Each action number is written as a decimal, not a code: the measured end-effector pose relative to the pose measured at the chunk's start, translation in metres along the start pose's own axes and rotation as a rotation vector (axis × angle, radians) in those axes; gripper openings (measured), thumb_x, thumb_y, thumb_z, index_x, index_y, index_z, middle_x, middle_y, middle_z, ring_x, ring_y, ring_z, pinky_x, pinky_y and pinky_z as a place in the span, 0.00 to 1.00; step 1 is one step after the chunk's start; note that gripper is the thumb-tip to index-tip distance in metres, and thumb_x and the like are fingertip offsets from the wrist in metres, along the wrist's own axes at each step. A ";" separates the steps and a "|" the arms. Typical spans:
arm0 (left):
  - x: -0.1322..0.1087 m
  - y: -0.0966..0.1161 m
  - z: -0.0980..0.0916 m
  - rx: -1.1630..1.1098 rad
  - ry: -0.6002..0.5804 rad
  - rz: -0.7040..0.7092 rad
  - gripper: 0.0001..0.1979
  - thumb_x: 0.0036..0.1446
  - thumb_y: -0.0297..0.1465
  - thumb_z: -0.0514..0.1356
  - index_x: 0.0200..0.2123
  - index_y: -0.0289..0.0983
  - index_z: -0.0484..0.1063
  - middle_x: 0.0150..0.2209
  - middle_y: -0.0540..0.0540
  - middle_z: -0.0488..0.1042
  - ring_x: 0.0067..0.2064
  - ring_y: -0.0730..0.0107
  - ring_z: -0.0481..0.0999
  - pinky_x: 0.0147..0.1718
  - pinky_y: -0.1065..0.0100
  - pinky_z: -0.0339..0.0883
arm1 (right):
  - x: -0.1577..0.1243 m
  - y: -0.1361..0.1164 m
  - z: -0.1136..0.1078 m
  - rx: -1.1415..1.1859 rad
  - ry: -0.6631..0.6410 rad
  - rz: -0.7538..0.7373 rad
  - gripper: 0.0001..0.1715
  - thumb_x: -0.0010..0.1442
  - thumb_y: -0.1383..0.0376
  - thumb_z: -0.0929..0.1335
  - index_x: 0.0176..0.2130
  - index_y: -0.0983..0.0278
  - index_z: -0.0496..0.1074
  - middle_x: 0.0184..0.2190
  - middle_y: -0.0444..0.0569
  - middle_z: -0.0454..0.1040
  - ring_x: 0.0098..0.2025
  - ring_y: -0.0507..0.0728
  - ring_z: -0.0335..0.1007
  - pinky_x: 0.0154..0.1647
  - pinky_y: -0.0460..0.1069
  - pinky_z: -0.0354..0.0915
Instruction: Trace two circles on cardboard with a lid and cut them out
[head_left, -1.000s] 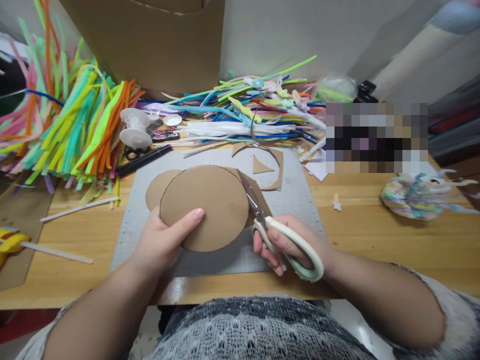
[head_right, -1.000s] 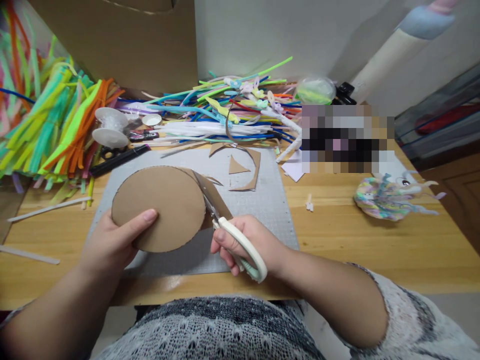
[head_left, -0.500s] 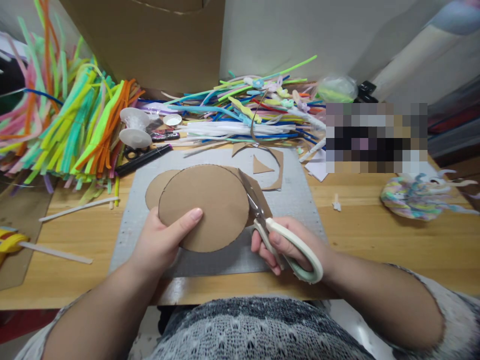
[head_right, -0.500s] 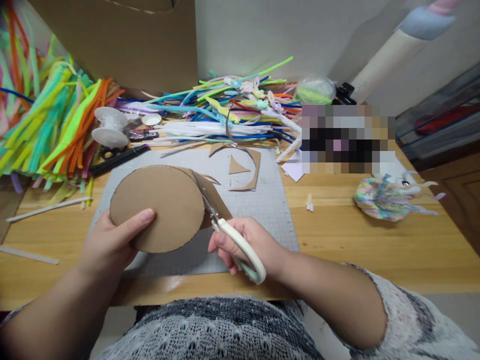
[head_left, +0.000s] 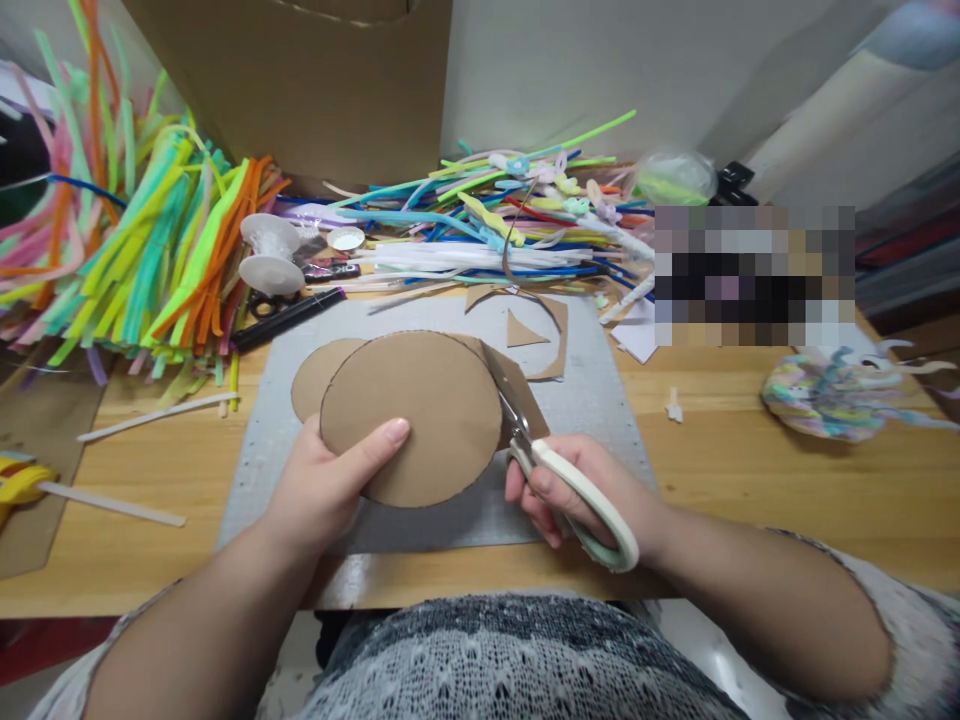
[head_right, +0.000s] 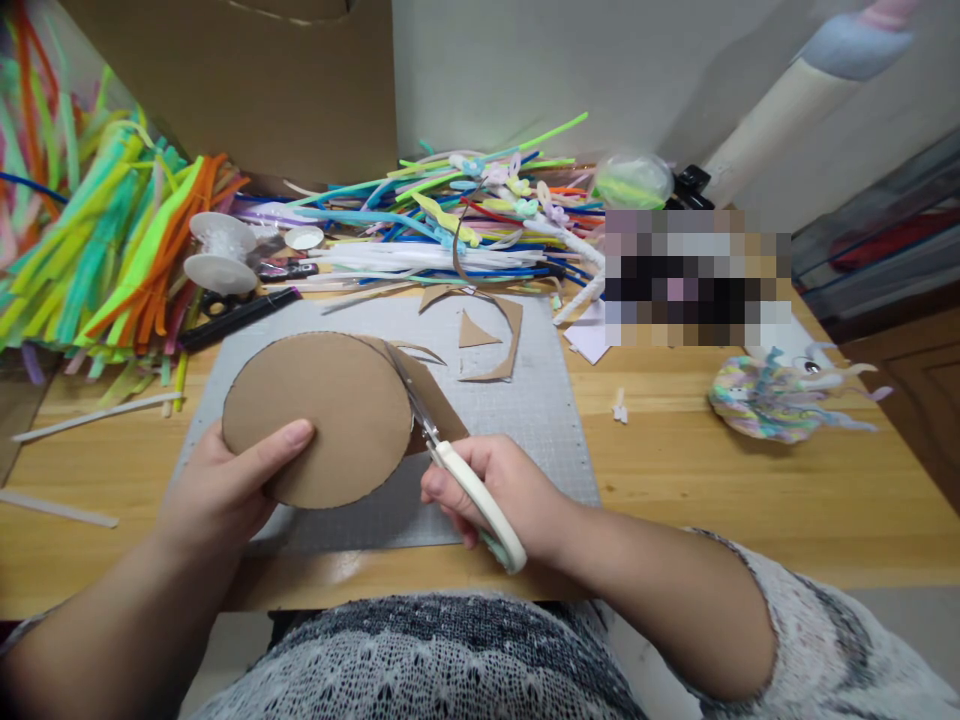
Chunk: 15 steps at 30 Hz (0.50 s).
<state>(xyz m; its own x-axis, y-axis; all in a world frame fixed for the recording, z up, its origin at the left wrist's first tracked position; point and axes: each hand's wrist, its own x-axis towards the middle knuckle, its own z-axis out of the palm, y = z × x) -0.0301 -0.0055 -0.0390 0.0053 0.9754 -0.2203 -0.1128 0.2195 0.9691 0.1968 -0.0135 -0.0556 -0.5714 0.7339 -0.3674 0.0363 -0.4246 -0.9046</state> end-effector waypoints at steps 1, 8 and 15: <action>0.000 0.002 0.002 0.004 -0.001 -0.006 0.29 0.46 0.36 0.67 0.52 0.37 0.68 0.44 0.41 0.77 0.47 0.51 0.75 0.43 0.59 0.73 | 0.000 0.000 0.000 0.002 0.001 -0.008 0.28 0.50 0.43 0.67 0.27 0.66 0.65 0.14 0.38 0.62 0.14 0.45 0.57 0.14 0.41 0.53; -0.001 0.000 0.000 0.028 0.030 0.005 0.29 0.47 0.37 0.66 0.53 0.37 0.68 0.44 0.40 0.76 0.47 0.48 0.75 0.43 0.57 0.73 | 0.000 0.001 0.003 0.056 0.015 0.000 0.27 0.49 0.44 0.68 0.26 0.65 0.64 0.13 0.36 0.61 0.13 0.43 0.55 0.12 0.41 0.50; 0.001 0.003 -0.002 0.004 -0.007 -0.038 0.30 0.45 0.37 0.67 0.53 0.37 0.67 0.44 0.40 0.77 0.46 0.48 0.75 0.43 0.57 0.73 | 0.000 0.005 0.004 0.111 0.009 0.035 0.27 0.48 0.44 0.69 0.24 0.65 0.64 0.11 0.37 0.60 0.11 0.44 0.55 0.09 0.40 0.48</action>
<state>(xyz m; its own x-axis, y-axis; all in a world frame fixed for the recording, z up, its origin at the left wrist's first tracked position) -0.0329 -0.0038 -0.0363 0.0161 0.9664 -0.2567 -0.1084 0.2569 0.9603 0.1941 -0.0179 -0.0592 -0.5639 0.7219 -0.4010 -0.0353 -0.5062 -0.8617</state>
